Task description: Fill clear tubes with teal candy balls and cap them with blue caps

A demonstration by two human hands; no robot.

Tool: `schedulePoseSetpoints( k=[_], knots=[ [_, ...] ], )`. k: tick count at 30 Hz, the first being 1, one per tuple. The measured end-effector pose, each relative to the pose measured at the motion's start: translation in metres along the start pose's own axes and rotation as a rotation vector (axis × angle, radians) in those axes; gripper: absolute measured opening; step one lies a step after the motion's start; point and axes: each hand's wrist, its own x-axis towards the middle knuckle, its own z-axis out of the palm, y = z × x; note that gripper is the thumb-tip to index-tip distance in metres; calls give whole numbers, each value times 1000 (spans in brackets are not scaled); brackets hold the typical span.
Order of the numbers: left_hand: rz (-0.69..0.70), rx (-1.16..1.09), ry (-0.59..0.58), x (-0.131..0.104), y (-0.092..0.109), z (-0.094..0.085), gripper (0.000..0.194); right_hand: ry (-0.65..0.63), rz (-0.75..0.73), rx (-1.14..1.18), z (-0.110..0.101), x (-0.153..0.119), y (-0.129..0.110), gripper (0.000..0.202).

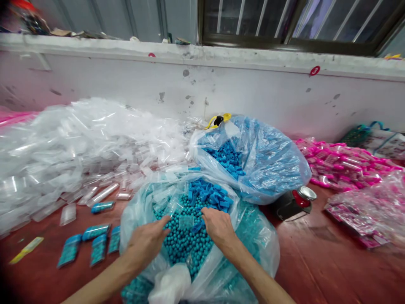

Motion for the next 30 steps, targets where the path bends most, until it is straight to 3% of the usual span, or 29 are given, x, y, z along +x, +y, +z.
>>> schedulePoseSetpoints(
  k=[3,8,16,20,23,25,28,30],
  knots=[
    [11,-74,-123,24,26,23,31,-58,37,-77,3,-1,1,20],
    [-153,-306,-37,55,39,44,29,-9,79,-110,26,5,-17,22],
    [-179,-520,132,71,43,47,29,-48,84,59,38,14,-13,36],
    [-233,-569,174,82,45,35,35,-106,158,103,38,18,-13,31],
    [-195,-550,195,71,40,16,33,-58,64,104,33,13,-12,31],
    [-58,-374,135,54,34,10,24,30,-13,49,29,8,-10,26],
    [113,-61,-55,32,26,20,30,96,-58,-61,30,4,-8,25],
    [173,-3,-139,27,24,35,32,76,-48,-57,34,6,-6,27]
  ],
)
